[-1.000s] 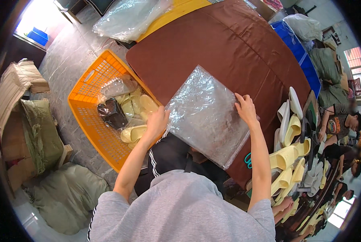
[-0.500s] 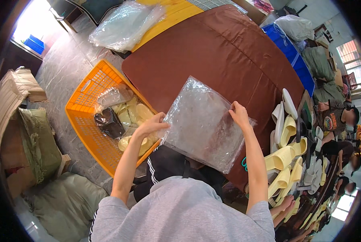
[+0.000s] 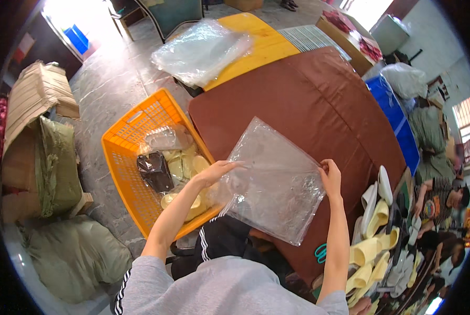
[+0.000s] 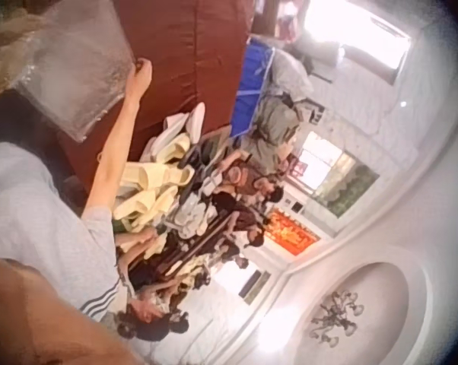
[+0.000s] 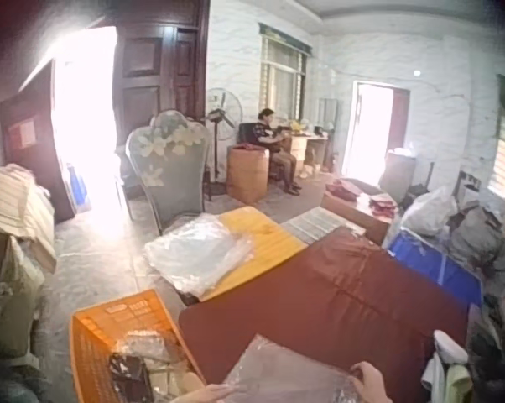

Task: The person packs pairs of slippers into plastic bags by hand and arranges the bags on the table.

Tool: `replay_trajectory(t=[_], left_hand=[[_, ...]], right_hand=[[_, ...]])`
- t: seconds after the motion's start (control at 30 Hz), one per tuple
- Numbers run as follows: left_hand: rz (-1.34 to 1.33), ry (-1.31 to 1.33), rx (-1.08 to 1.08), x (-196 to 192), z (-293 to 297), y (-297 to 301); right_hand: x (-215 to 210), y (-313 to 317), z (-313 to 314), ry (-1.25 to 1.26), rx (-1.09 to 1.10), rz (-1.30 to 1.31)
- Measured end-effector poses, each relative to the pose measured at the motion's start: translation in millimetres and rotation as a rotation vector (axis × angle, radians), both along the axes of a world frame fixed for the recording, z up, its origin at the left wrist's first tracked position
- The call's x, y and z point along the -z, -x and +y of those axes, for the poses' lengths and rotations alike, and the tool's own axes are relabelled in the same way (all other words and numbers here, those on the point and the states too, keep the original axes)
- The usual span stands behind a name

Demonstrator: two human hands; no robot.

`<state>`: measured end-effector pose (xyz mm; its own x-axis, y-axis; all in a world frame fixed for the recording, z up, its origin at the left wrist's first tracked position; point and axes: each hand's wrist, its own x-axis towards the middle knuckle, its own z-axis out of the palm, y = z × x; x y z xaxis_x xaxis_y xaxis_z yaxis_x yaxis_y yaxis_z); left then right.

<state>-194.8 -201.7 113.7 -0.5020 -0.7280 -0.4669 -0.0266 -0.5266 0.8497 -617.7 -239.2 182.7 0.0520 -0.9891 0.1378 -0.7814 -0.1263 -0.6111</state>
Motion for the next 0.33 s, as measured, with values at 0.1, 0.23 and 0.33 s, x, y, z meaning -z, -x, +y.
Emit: replay_trajectory(t=[0.1,0.23,0.33], left_hand=[[-0.055,0.149,-0.115,-16.7,-7.5,-14.0],[-0.02,0.332,-0.055,-57.3,-47.8,-32.9],[-0.161,0.505,0.062,-86.5,-109.2,-33.4]], right_hand=[[2.0,-21.8,0.0,0.264,0.006,0.217],[2.2,-97.9,45.3,0.364,-0.233,0.171],[-18.9,-174.3,77.5,0.153,-0.609,-0.063]])
